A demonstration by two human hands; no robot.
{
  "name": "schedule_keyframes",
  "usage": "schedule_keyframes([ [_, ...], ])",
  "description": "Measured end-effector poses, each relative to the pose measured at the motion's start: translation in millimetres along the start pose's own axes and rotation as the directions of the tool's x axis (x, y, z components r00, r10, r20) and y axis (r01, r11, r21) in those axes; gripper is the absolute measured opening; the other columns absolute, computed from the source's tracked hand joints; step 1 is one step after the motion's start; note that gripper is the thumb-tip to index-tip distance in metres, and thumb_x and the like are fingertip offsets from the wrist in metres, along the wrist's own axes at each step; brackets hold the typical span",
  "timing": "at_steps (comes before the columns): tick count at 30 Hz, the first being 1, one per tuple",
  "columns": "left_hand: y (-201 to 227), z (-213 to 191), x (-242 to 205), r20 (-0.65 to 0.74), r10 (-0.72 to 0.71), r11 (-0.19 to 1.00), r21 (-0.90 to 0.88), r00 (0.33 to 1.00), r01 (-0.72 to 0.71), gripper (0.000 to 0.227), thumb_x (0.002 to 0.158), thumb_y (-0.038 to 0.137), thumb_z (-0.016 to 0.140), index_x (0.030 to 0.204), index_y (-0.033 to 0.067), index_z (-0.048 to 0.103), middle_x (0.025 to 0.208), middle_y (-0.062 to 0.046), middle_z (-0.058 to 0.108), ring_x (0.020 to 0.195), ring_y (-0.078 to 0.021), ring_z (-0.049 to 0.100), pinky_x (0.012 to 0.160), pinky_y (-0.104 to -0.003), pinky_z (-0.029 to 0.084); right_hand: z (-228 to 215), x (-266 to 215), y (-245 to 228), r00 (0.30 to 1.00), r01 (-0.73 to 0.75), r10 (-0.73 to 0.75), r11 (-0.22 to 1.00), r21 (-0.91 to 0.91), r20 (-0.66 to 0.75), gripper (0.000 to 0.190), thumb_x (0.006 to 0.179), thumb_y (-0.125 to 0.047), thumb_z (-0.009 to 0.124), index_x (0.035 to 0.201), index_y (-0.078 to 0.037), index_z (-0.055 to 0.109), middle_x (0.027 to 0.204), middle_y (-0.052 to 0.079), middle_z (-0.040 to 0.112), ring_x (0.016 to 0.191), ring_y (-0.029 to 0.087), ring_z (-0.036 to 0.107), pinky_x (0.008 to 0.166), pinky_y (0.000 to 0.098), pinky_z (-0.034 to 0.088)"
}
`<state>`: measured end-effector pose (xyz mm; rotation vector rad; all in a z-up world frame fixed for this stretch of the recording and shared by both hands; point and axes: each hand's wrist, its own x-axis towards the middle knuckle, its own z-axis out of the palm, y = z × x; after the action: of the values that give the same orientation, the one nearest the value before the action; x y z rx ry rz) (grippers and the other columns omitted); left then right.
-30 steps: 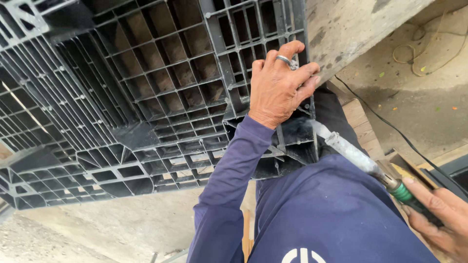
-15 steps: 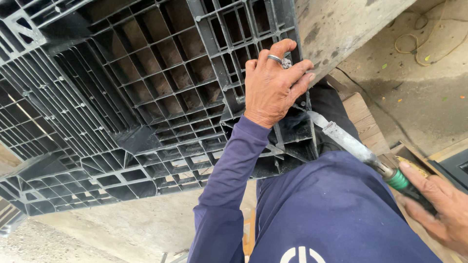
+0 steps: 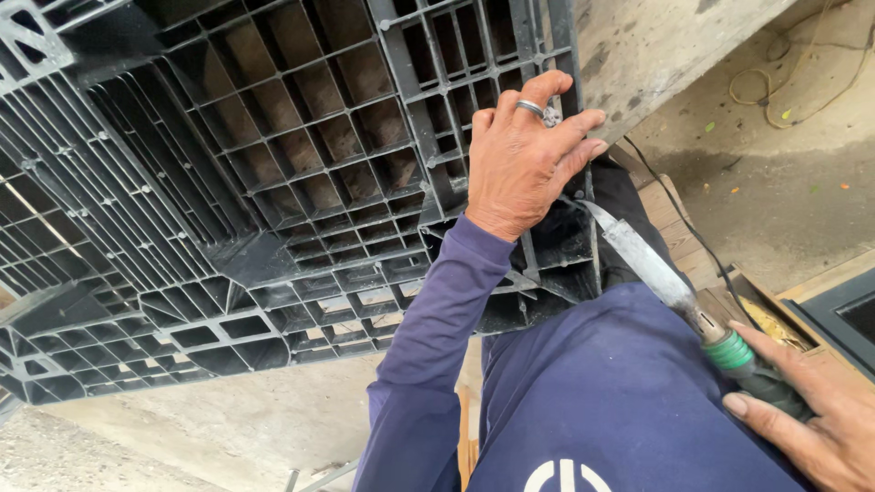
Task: The person repairs a plastic pallet by using a soldering tool to melt plastic material into a crack.
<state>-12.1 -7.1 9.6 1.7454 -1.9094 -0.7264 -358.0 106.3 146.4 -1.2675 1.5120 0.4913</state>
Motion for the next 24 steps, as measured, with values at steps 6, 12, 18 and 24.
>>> schedule_keyframes([
  [6,1.9,-0.6,1.8,0.002,-0.012,1.000,-0.006,1.000,0.012,0.025,0.089,0.044,0.078,0.109,0.0288,0.075,0.134,0.005,0.054,0.106,-0.0196,0.055,0.089,-0.040,0.039,29.7,-13.3,-6.7,0.967,-0.211,0.222,0.973,-0.094,0.122,0.082,0.084,-0.041,0.075,0.160,-0.029,0.047,0.128,0.004,0.076,0.121,0.019,0.074,0.104,0.0345,0.056],
  [12,2.0,-1.2,3.9,0.030,-0.040,0.999,-0.011,0.999,0.041,0.023,0.089,0.044,0.079,0.106,0.0288,0.075,0.133,0.006,0.055,0.107,-0.0193,0.055,0.089,-0.040,0.040,55.9,-30.2,1.0,0.955,-0.284,0.265,0.947,0.147,0.135,0.073,0.087,-0.039,0.068,0.158,-0.029,0.053,0.138,0.004,0.075,0.132,0.022,0.069,0.113,0.0392,0.049],
  [18,3.3,-3.2,3.9,0.013,-0.025,1.000,0.010,1.000,0.025,0.024,0.090,0.044,0.078,0.108,0.0292,0.075,0.134,0.004,0.055,0.109,-0.0213,0.055,0.089,-0.041,0.040,72.8,-34.9,-5.3,0.985,-0.172,0.168,0.949,0.264,0.039,0.077,0.088,-0.037,0.068,0.161,-0.026,0.048,0.144,0.008,0.070,0.141,0.026,0.060,0.113,0.0391,0.043],
  [24,1.3,-4.3,2.1,0.017,-0.019,1.000,0.006,1.000,0.018,0.022,0.092,0.044,0.076,0.107,0.0291,0.075,0.135,0.004,0.054,0.110,-0.0209,0.054,0.090,-0.041,0.040,69.3,-31.3,-13.0,0.970,-0.241,0.232,0.958,0.157,0.074,0.087,0.085,-0.040,0.068,0.166,-0.030,0.038,0.151,0.006,0.063,0.139,0.025,0.060,0.111,0.0379,0.047],
])
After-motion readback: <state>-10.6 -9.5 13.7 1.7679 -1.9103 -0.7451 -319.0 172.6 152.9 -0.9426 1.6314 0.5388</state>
